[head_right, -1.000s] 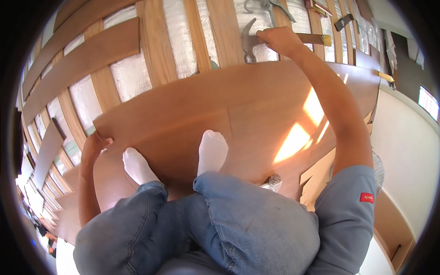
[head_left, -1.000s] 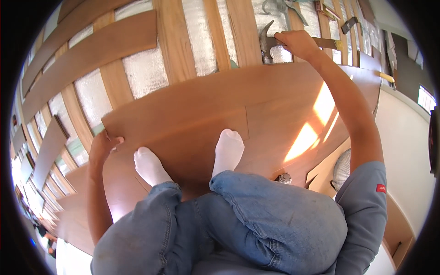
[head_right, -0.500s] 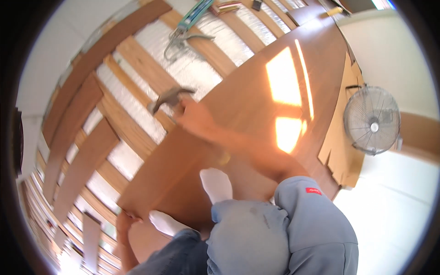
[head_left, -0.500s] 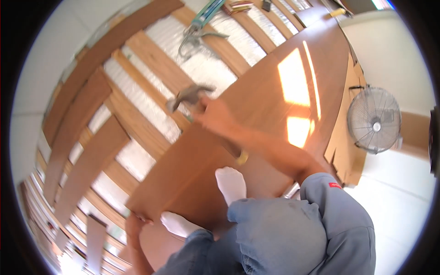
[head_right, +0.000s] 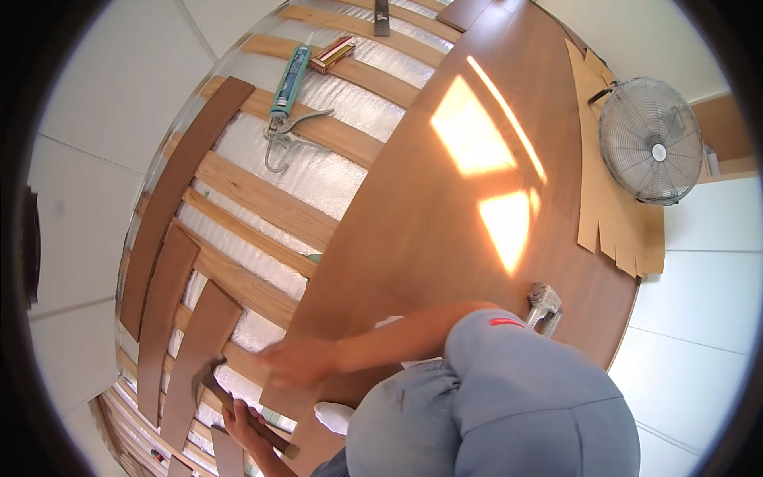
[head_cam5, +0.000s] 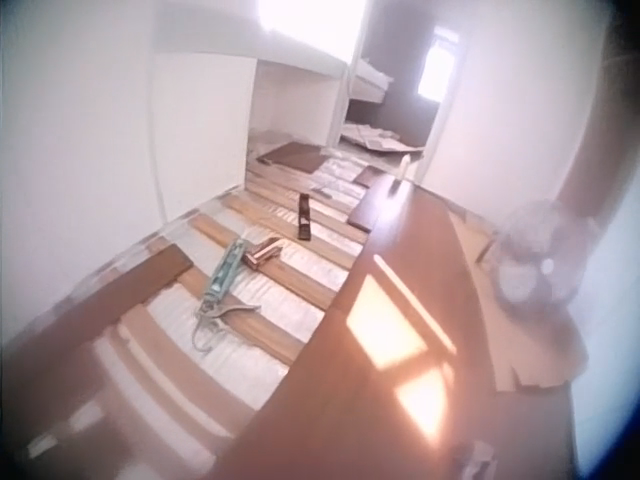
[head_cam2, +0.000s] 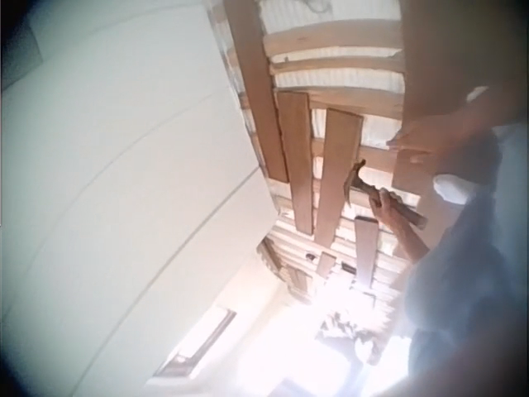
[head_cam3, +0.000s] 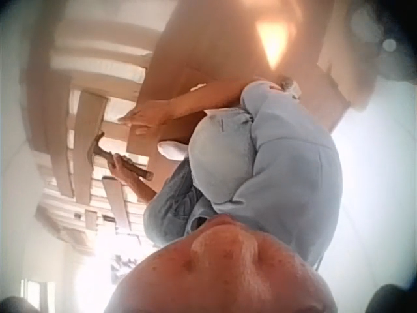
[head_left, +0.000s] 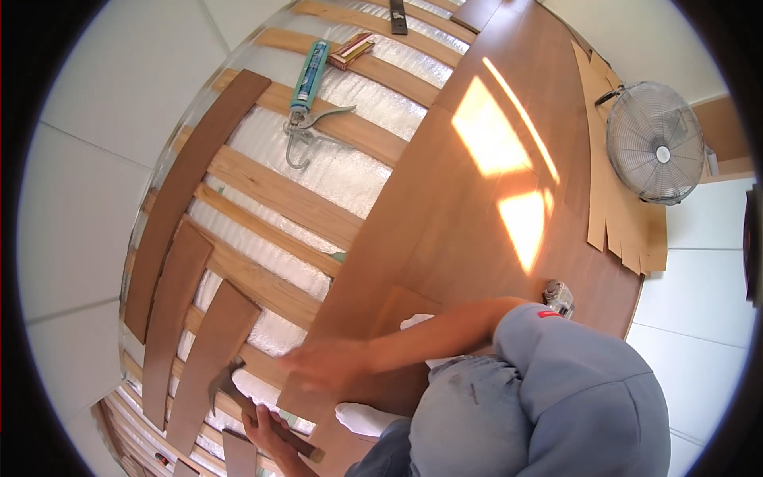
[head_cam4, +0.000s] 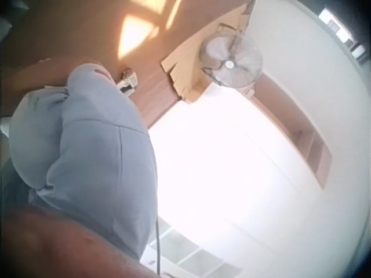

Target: The person installs wood flooring planks by applying adhesive with a caulk gun, positioning the planks by hand, and securing them using a hammer and a pneumatic nailer.

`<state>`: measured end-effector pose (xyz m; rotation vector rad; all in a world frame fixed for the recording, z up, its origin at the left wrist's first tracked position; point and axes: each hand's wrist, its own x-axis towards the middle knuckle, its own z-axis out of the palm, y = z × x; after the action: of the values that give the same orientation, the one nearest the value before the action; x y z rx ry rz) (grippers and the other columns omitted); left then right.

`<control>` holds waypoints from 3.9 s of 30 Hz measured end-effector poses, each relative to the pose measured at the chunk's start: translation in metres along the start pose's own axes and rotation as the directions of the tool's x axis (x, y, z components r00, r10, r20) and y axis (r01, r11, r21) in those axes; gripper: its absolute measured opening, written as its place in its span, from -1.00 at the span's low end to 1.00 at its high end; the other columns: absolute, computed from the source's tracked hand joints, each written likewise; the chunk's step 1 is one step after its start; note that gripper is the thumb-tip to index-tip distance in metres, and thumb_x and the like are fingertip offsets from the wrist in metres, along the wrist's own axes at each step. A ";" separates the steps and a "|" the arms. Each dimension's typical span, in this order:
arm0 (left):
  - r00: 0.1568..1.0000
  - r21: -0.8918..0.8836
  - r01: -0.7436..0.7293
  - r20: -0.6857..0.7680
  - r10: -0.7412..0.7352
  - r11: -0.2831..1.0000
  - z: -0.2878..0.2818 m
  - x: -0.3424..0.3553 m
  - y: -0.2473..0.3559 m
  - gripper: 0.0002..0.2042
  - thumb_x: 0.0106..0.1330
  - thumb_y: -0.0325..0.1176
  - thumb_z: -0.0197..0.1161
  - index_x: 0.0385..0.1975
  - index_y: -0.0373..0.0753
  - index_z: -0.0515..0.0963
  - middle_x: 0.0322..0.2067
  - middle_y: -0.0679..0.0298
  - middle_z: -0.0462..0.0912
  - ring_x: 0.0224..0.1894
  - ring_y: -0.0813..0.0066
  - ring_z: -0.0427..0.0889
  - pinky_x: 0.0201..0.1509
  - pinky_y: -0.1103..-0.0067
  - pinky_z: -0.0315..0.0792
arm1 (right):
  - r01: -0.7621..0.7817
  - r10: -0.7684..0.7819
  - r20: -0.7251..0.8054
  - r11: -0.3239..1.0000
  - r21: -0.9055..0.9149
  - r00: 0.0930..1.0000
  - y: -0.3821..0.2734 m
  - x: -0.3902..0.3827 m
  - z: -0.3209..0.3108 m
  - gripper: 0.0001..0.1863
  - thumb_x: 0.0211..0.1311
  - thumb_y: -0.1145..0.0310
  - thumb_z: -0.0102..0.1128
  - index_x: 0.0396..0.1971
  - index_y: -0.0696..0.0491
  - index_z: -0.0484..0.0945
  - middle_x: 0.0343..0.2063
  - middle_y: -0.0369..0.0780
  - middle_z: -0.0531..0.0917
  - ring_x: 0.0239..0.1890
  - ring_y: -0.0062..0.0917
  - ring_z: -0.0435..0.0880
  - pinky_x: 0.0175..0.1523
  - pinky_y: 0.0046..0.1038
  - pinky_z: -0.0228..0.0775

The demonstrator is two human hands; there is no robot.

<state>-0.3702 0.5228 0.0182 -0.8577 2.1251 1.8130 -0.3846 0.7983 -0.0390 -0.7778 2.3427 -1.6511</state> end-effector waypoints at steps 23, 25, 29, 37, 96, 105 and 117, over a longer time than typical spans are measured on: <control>0.908 0.246 0.418 -0.126 -0.399 0.874 -0.122 -0.077 -0.131 -0.80 0.41 -0.48 0.21 -0.07 -0.28 0.36 -0.58 0.29 0.48 -0.71 0.49 0.53 -0.67 0.50 0.49 | -0.606 0.259 -0.599 0.622 -0.496 0.757 0.131 -0.149 -0.150 -0.38 0.65 0.29 -0.10 0.54 0.27 0.10 0.51 0.01 0.33 0.57 -0.08 0.22 0.61 -0.20 0.06; 0.902 0.250 0.432 -0.105 -0.420 0.866 -0.127 -0.075 -0.130 -0.77 0.41 -0.48 0.21 -0.02 -0.29 0.36 -0.58 0.29 0.47 -0.71 0.49 0.52 -0.68 0.51 0.48 | -0.613 0.258 -0.599 0.594 -0.520 0.758 0.130 -0.148 -0.153 -0.37 0.65 0.28 -0.10 0.54 0.27 0.09 0.50 0.01 0.33 0.57 -0.08 0.22 0.61 -0.20 0.06; 0.921 0.196 0.389 -0.085 -0.379 0.900 -0.126 -0.074 -0.130 -0.74 0.42 -0.49 0.18 0.05 -0.29 0.38 -0.59 0.30 0.47 -0.72 0.52 0.50 -0.69 0.53 0.47 | -0.625 0.278 -0.596 0.584 -0.517 0.753 0.120 -0.145 -0.150 -0.37 0.64 0.29 -0.07 0.54 0.28 0.10 0.49 0.03 0.35 0.57 -0.08 0.23 0.60 -0.21 0.07; 0.916 0.254 0.400 -0.090 -0.390 0.881 -0.128 -0.057 -0.116 -0.78 0.38 -0.46 0.20 -0.04 -0.29 0.40 -0.59 0.31 0.47 -0.73 0.51 0.49 -0.70 0.53 0.47 | -0.541 0.254 -0.538 0.689 -0.482 0.803 0.137 -0.051 -0.171 -0.34 0.57 0.27 0.06 0.49 0.31 0.17 0.38 0.10 0.47 0.46 -0.02 0.39 0.54 -0.19 0.18; 0.869 0.899 -0.218 0.002 0.495 0.380 -0.144 -0.116 -0.215 -0.63 0.57 -0.33 0.11 0.29 -0.30 0.50 0.20 -0.05 0.54 0.28 -0.12 0.46 0.40 0.09 0.31 | -0.853 0.562 -0.643 -0.375 0.362 -0.520 -0.061 -0.461 -0.003 -0.35 0.21 0.00 0.42 -0.16 0.43 0.62 -0.27 0.15 0.76 -0.21 0.01 0.78 -0.08 -0.07 0.59; 0.866 0.885 -0.076 -0.169 0.470 0.459 -0.144 -0.106 -0.233 -0.66 0.58 -0.29 0.11 0.22 -0.31 0.53 0.14 -0.06 0.56 0.25 -0.11 0.47 0.38 0.10 0.32 | -0.794 0.626 -0.513 -0.319 0.518 -0.587 0.024 -0.605 -0.017 -0.47 0.18 0.10 0.45 -0.19 0.34 0.62 -0.34 0.05 0.77 -0.30 -0.23 0.80 -0.22 -0.21 0.59; 0.554 0.754 0.414 -0.654 0.516 0.511 -0.252 -0.085 -0.276 -0.62 0.57 -0.26 0.11 0.22 -0.38 0.52 0.16 -0.14 0.55 0.28 -0.13 0.47 0.39 0.09 0.32 | -0.997 0.970 -0.239 0.023 -0.072 0.040 -0.055 -0.388 -0.161 -0.58 0.24 0.41 0.31 0.05 0.24 0.47 -0.50 -0.13 0.68 -0.51 -0.46 0.72 -0.42 -0.40 0.55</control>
<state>-0.0978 0.2876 -0.1120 -1.4646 3.0860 -0.1365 -0.1065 1.1134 0.0112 0.9795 2.0722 -0.6813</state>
